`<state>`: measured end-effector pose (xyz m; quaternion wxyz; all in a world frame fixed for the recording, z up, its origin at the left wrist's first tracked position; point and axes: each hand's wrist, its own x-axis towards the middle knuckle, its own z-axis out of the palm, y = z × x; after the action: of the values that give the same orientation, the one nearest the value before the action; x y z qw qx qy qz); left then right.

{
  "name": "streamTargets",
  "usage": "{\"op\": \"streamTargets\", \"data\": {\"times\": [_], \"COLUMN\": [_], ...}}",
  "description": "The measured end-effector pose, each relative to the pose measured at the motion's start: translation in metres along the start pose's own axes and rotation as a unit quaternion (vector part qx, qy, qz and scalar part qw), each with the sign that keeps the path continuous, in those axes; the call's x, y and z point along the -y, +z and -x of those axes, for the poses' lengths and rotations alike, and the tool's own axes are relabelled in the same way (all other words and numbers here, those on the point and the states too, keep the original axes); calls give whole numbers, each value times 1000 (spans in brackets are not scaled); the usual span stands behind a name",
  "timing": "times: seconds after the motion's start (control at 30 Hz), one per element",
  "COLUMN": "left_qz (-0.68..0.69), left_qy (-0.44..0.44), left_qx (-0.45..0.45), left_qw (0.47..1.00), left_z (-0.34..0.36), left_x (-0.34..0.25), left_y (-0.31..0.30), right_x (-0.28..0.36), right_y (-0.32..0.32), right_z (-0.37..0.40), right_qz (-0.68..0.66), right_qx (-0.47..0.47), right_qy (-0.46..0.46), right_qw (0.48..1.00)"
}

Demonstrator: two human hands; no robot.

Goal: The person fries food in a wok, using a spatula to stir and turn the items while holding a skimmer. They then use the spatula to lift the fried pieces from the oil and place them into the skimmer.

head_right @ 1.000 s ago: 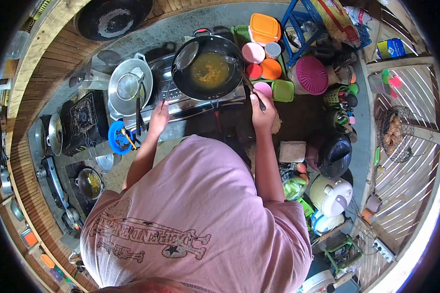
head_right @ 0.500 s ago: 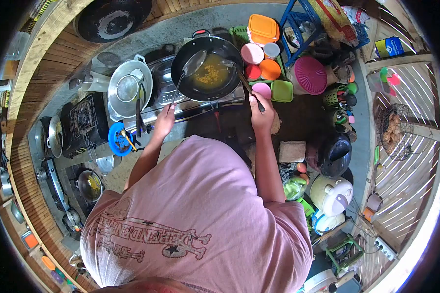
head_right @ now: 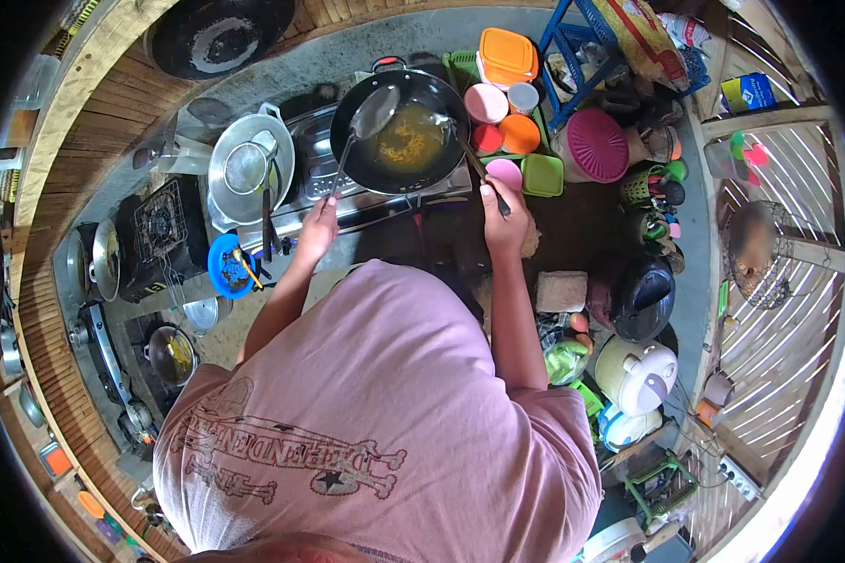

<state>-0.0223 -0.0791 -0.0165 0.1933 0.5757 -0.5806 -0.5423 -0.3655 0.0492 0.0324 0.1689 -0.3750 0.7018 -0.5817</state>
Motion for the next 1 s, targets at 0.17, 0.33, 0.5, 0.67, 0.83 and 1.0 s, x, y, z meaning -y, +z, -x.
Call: {"op": "streamTargets", "data": {"times": [0.17,0.33,0.5,0.67,0.83,1.0], "left_qz": [-55,-90,-131,-187,-211,-134], "left_qy": [47,-12,21,53,55,40], "left_qx": [-63,-56,-63,-62,-46,-29], "left_qw": [995,994,989,979,975,990], "left_z": [-16,-15,-13,-5,7,5], "left_x": [4,-8,-1,-5,-13,-2], "left_y": [-19,-21,-15,-7,3,3], "right_x": [1,4,6,5,6,3], "right_y": [0,-1,-2,-2,-2,-2], "right_z": [-1,1,4,4,4,4], "right_qz": [10,12,20,18,17,18], "right_qx": [3,6,13,11,13,10], "right_qy": [-5,0,7,6,1,5], "right_qw": [1000,1000,1000,1000,1000,1000]}}
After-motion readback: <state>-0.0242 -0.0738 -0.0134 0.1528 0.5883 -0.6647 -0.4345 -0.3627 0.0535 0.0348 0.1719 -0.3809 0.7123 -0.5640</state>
